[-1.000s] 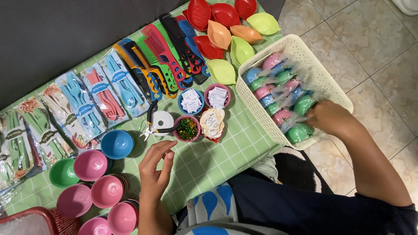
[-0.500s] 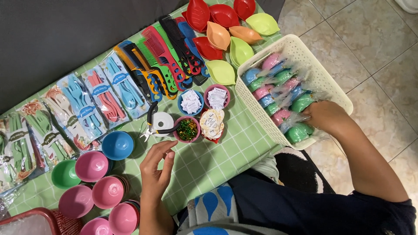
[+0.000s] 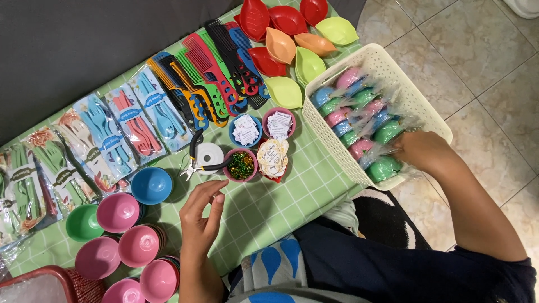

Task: The person wraps small plastic bowls individually in clear plastic film, places a small paper label inside each wrap, and secures the package with a twist tie. They repeat this process for a blue bowl, a green bowl, and a pink bowl, placing each finished package into a white basket.

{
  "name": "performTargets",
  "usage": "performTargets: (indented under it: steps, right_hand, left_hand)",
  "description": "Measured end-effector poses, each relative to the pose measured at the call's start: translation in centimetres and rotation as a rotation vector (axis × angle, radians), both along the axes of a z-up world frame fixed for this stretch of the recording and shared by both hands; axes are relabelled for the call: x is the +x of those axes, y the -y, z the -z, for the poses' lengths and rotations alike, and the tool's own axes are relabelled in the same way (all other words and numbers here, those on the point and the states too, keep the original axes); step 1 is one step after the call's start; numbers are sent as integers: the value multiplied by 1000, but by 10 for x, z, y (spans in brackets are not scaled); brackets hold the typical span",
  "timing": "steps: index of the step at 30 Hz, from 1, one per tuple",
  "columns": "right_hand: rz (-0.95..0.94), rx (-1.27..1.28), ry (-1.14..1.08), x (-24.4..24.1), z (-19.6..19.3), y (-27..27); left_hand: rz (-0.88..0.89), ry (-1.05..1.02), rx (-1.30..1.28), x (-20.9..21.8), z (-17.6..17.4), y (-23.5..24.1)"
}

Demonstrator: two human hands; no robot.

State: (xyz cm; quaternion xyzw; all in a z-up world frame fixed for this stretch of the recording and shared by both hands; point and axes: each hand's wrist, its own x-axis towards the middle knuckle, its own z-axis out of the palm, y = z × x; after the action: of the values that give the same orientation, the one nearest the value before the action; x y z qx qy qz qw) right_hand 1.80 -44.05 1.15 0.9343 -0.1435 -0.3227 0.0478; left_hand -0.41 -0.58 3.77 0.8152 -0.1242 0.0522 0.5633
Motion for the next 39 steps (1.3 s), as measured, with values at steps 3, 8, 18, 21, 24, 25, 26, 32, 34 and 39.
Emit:
performTargets:
  steps: [3, 8, 18, 21, 24, 25, 26, 32, 34, 39]
  right_hand:
    - [-20, 6, 51, -4, -4, 1]
    - [36, 3, 71, -8, -28, -15]
    - [-328, -274, 745, -60, -99, -67]
    - [-416, -76, 1174, -65, -96, -83]
    - [-528, 310, 1562, -63, -65, -98]
    - [-596, 481, 1621, -64, -56, -111]
    - [-661, 659, 1674, -65, -47, -124]
    - [-842, 966, 1715, 13, -6, -209]
    - [-852, 1006, 1733, 31, -11, -226]
    - [-861, 1043, 1731, 57, -22, -249]
  left_hand:
    - [-2, 3, 3, 0, 1, 0]
    - [-3, 3, 8, -1, 1, -1]
    - [-5, 23, -2, -3, -2, -1]
    - [-5, 24, 6, -4, -3, -1]
    - [-1, 33, 2, -4, -4, -2]
    - [1, 38, 3, -4, -4, -2]
    - [4, 44, 4, -4, -4, -2]
    - [2, 132, -26, 1, 4, -5]
    - [0, 137, -17, 1, 1, -5]
    - [1, 137, 2, 3, -1, -5]
